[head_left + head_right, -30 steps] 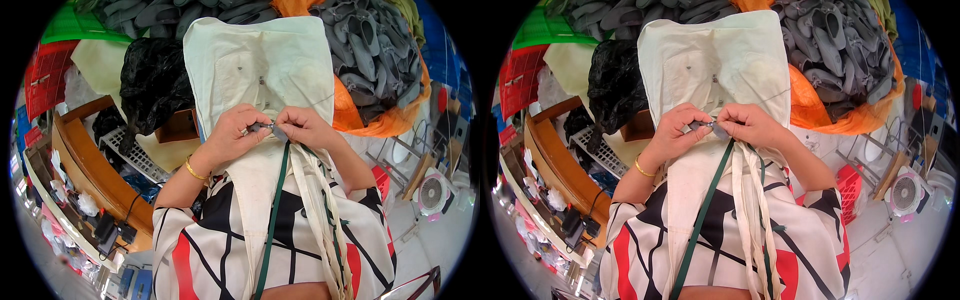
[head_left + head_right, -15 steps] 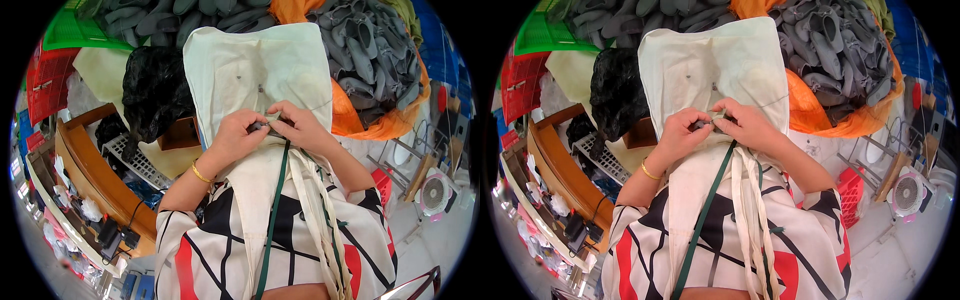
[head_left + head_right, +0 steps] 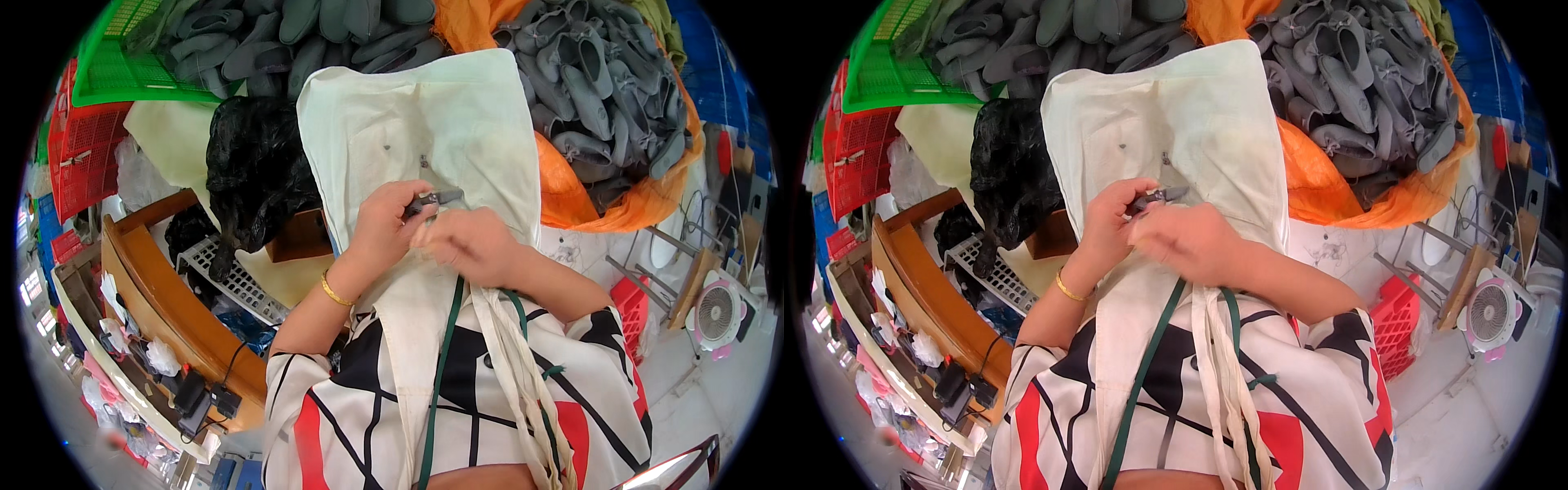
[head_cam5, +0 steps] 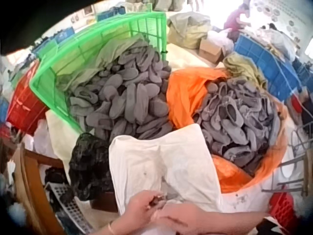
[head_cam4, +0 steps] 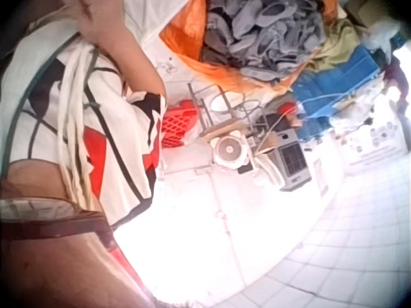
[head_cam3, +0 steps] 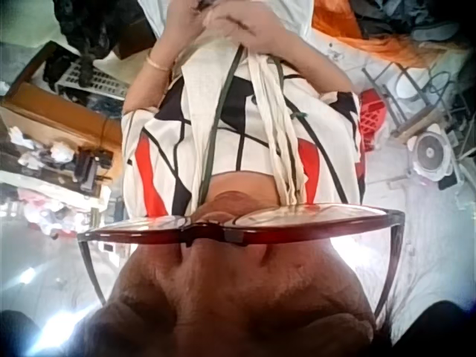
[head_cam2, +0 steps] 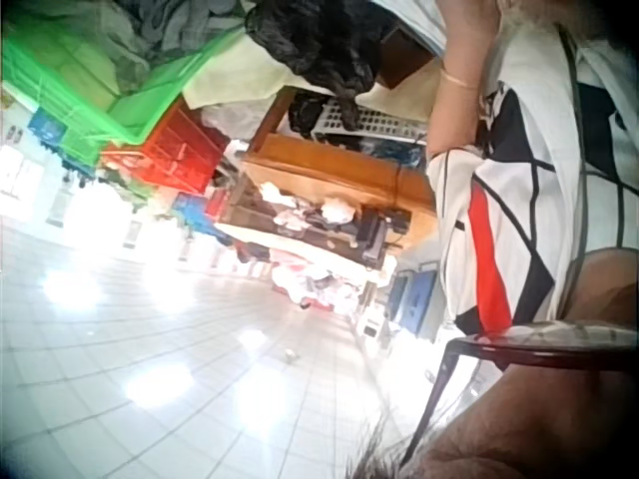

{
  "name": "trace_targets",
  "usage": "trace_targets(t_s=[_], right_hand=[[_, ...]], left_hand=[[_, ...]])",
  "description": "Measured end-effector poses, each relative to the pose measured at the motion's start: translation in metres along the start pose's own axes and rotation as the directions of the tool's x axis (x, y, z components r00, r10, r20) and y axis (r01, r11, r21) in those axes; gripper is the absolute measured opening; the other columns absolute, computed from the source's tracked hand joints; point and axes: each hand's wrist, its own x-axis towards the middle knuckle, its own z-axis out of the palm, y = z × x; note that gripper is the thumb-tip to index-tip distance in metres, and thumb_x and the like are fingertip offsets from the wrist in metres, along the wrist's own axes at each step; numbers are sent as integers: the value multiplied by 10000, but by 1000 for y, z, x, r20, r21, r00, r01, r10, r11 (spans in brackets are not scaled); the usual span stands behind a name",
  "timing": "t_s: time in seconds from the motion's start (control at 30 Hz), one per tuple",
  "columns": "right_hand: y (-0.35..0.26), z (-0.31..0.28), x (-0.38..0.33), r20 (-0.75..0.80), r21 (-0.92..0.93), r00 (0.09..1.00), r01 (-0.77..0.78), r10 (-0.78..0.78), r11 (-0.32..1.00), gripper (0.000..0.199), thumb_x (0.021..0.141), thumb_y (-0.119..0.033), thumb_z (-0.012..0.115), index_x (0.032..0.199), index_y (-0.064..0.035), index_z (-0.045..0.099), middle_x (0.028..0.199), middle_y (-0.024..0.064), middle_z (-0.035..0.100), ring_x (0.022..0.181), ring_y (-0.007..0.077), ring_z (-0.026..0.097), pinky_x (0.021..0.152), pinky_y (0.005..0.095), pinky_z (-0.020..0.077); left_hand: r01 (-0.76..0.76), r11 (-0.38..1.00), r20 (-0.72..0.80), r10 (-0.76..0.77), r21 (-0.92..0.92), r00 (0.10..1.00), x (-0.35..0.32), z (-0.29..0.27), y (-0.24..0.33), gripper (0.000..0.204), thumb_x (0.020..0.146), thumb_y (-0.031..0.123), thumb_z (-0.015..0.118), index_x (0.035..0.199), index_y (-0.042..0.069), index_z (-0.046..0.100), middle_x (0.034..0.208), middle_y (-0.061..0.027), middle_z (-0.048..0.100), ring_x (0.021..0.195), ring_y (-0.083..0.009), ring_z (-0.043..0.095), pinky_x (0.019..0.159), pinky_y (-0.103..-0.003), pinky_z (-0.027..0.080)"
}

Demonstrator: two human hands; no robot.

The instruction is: The person is sewing a grey slipper using a needle and thread. They repeatedly pull the thread through the slipper's fabric to secure it, working on the slipper held in their hands. The person is surrounded by large piles of similar grey slippers in a workshop setting.

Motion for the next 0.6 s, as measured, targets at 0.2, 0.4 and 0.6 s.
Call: trace_targets(t_s=[0.2,0.4,0.6], right_hand=[[14,-87,-10,-315,643,925,44,211,764,120,1023,-168,521,949,-74,535,692,-11,510,538,91,476,488,246,429],[-7,-177,-16,-656,698,748,548,103,461,112,1017,-105,493,968,-37,567,609,-66,350,556,45,325,466,199,293],[48,-91,5,-238,110,960,-121,144,987,235,906,-66,655,1130,-57,586,952,21,557,875,115,583,805,293,491]], left_hand=[[-152,968,-41,163,198,986,8,-12,-14,128,848,43,707,974,35,687,760,-88,591,660,-221,560,589,-322,463],[-112,978,-75,127,177,989,17,-15,-25,113,827,46,701,938,36,685,749,-97,595,681,-270,569,598,-363,463],[27,997,-1,-27,-78,1000,37,-13,-9,117,871,57,696,985,34,707,783,-26,599,660,-95,523,593,-246,429]])
